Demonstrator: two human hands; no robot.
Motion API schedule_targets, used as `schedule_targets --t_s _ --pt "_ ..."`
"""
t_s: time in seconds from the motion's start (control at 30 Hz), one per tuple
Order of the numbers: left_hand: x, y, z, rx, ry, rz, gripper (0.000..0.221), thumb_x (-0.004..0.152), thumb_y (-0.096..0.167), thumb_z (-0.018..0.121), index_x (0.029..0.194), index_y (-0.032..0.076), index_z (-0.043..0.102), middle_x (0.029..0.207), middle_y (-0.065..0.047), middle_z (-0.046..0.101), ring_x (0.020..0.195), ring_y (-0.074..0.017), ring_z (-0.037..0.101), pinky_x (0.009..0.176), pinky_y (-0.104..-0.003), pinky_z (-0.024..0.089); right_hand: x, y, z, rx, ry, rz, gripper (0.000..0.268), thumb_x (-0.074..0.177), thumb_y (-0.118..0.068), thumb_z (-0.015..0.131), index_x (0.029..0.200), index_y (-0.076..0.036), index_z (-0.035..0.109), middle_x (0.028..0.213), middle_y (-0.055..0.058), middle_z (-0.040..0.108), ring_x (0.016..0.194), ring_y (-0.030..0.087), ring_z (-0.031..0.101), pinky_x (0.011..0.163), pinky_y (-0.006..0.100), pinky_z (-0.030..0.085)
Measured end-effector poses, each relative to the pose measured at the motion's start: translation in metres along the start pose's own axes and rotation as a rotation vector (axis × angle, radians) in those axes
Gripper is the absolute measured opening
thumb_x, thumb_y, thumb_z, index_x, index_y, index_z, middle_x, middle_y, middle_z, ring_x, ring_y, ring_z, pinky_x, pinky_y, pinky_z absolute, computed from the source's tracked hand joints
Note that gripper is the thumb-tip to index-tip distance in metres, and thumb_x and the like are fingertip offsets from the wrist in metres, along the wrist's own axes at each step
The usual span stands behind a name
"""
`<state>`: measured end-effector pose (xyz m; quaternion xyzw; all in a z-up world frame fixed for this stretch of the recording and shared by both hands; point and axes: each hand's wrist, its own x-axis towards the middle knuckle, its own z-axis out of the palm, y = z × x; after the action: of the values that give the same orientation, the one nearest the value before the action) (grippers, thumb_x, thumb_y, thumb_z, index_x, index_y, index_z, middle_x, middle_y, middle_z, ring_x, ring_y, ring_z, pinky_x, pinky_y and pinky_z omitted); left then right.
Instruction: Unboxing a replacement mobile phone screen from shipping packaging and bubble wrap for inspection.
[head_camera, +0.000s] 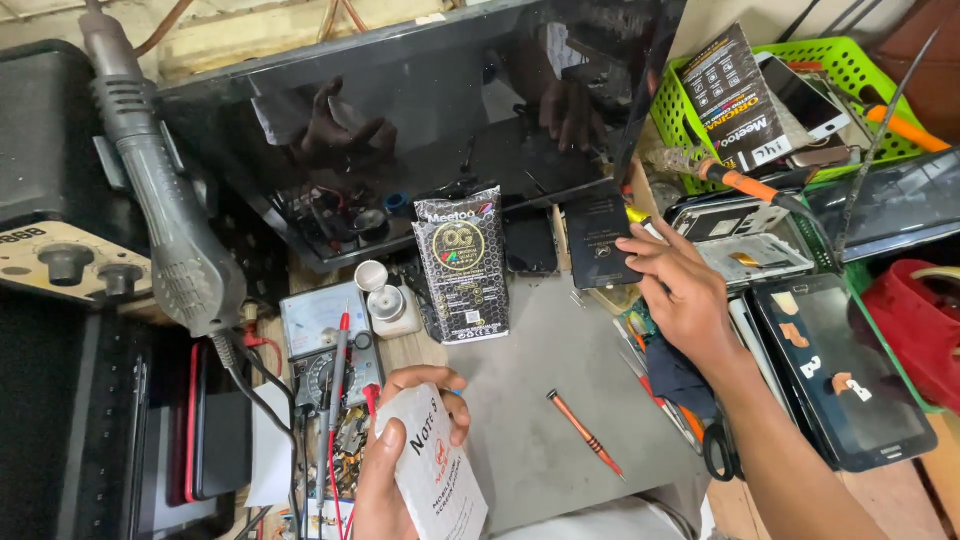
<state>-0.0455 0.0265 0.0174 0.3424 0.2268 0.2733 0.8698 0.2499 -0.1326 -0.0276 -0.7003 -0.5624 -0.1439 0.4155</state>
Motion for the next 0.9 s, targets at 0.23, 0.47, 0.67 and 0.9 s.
schedule_targets --t_s 0.23,0.47,0.67,0.9 --pt "0.001 -0.001 -0.001 0.003 -0.017 0.017 0.069 0.077 0.053 0.075 0.114 -0.004 0.061 0.108 -0.020 0.064 0.075 -0.0203 0.056 0.068 -0.032 0.038 -0.002 0.006 0.002 0.043 -0.015 0.109 0.011 0.098 0.015 0.056 0.101 0.007 0.061 0.126 0.021 0.069 0.128 0.042 0.065 0.126 0.060 0.042" --pt "0.001 -0.002 -0.005 0.072 -0.093 0.037 0.080 0.077 0.060 0.076 0.121 -0.004 0.059 0.113 -0.020 0.064 0.080 -0.0201 0.056 0.070 -0.032 0.037 -0.001 0.006 0.001 0.031 -0.024 0.139 0.013 0.099 0.010 0.060 0.109 0.006 0.067 0.125 0.022 0.070 0.124 0.035 0.067 0.125 0.057 0.044" --pt "0.002 -0.004 -0.006 0.117 -0.193 0.081 0.088 0.079 0.068 0.078 0.124 -0.004 0.056 0.118 -0.020 0.062 0.088 -0.0188 0.058 0.074 -0.031 0.037 -0.001 0.010 0.001 0.030 -0.031 0.126 0.014 0.101 0.008 0.058 0.112 0.005 0.066 0.126 0.021 0.069 0.125 0.033 0.066 0.124 0.055 0.044" --pt "0.002 -0.005 -0.010 0.204 -0.263 0.071 0.088 0.075 0.061 0.079 0.132 -0.001 0.053 0.124 -0.019 0.059 0.092 -0.0162 0.055 0.078 -0.030 0.038 -0.001 0.017 0.000 -0.014 -0.070 0.167 0.019 0.101 0.007 0.056 0.116 0.003 0.067 0.132 0.020 0.068 0.131 0.034 0.063 0.118 0.045 0.048"
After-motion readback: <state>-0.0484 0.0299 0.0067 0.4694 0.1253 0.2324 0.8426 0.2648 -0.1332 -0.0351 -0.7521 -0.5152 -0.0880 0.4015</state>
